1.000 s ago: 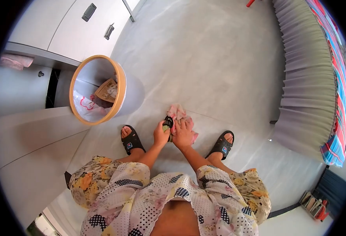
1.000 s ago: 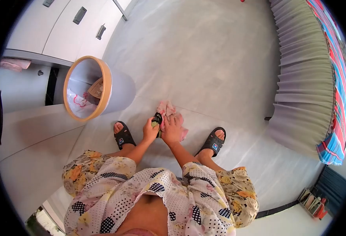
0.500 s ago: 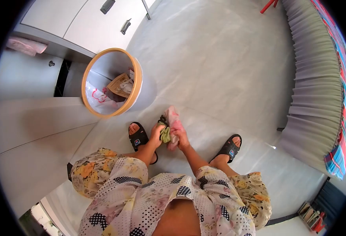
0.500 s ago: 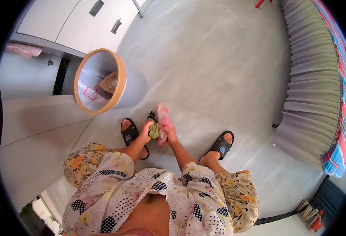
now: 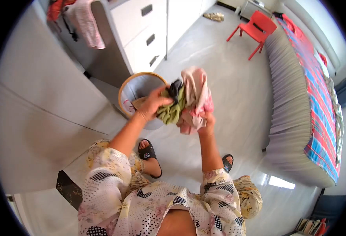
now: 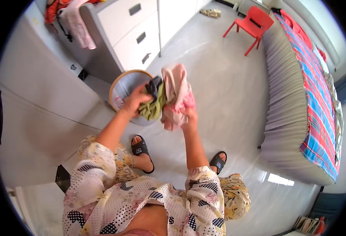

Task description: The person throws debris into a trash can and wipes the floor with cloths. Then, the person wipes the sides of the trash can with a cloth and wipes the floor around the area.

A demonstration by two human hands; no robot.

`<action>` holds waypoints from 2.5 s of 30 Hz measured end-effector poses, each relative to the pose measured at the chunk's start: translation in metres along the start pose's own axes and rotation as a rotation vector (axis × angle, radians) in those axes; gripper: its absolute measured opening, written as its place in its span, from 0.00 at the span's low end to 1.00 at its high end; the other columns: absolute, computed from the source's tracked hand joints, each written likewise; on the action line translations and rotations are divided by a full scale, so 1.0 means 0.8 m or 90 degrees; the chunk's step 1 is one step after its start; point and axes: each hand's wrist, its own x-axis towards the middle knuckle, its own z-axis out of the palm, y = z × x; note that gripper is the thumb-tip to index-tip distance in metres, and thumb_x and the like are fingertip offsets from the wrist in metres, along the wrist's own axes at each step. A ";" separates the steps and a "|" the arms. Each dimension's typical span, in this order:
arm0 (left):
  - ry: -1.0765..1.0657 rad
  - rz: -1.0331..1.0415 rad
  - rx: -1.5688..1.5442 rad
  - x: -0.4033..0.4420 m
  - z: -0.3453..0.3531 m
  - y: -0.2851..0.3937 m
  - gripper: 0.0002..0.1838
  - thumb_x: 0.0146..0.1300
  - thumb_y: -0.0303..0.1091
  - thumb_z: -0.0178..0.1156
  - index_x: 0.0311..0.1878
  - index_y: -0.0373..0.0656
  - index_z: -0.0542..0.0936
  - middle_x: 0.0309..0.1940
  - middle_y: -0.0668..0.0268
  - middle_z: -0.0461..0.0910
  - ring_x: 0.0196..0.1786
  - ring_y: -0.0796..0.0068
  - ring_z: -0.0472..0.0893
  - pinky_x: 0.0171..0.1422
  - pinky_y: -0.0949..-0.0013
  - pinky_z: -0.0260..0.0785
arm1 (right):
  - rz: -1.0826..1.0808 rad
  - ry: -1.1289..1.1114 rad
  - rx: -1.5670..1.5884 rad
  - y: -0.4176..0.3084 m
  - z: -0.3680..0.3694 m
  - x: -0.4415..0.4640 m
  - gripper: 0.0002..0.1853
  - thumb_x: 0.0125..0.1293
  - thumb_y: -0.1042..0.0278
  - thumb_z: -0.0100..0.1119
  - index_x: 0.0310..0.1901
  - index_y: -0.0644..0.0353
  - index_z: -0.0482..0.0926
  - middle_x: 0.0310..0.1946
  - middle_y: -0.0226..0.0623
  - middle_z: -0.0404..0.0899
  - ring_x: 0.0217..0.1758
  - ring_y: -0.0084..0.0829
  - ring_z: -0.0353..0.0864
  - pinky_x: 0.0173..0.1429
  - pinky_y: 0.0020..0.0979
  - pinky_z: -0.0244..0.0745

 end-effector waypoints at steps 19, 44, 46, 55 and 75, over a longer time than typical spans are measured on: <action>0.413 0.520 0.679 -0.028 -0.125 0.113 0.20 0.58 0.22 0.58 0.56 0.39 0.76 0.48 0.49 0.81 0.50 0.46 0.80 0.52 0.55 0.73 | -0.251 0.002 -0.455 0.046 0.198 0.113 0.17 0.63 0.76 0.54 0.54 0.67 0.76 0.44 0.36 0.82 0.48 0.27 0.80 0.53 0.28 0.75; 0.045 0.241 0.465 -0.050 0.012 0.057 0.21 0.54 0.14 0.56 0.52 0.40 0.79 0.43 0.69 0.81 0.47 0.82 0.79 0.52 0.76 0.73 | -0.029 0.201 -0.432 -0.116 -0.042 -0.018 0.18 0.68 0.72 0.54 0.59 0.65 0.74 0.49 0.37 0.81 0.50 0.30 0.81 0.57 0.32 0.76; -0.019 0.243 0.525 -0.042 0.012 0.012 0.16 0.54 0.23 0.60 0.48 0.42 0.80 0.34 0.67 0.83 0.38 0.80 0.80 0.45 0.73 0.73 | 0.074 0.248 -0.626 -0.162 -0.071 -0.048 0.19 0.66 0.70 0.57 0.57 0.66 0.76 0.48 0.37 0.82 0.50 0.28 0.81 0.56 0.30 0.76; -0.376 -0.219 0.750 -0.085 -0.029 -0.151 0.20 0.50 0.29 0.62 0.50 0.45 0.79 0.34 0.58 0.83 0.35 0.66 0.83 0.42 0.64 0.74 | 0.297 0.263 -0.986 -0.221 -0.197 -0.200 0.21 0.56 0.67 0.60 0.53 0.59 0.80 0.43 0.39 0.85 0.49 0.28 0.82 0.56 0.30 0.74; 0.187 -0.517 0.975 -0.129 -0.061 -0.440 0.43 0.47 0.45 0.76 0.58 0.32 0.63 0.54 0.42 0.69 0.58 0.38 0.70 0.61 0.48 0.67 | -0.011 0.751 -0.522 -0.022 -0.417 -0.427 0.19 0.64 0.74 0.57 0.58 0.66 0.74 0.50 0.35 0.78 0.52 0.26 0.76 0.59 0.27 0.70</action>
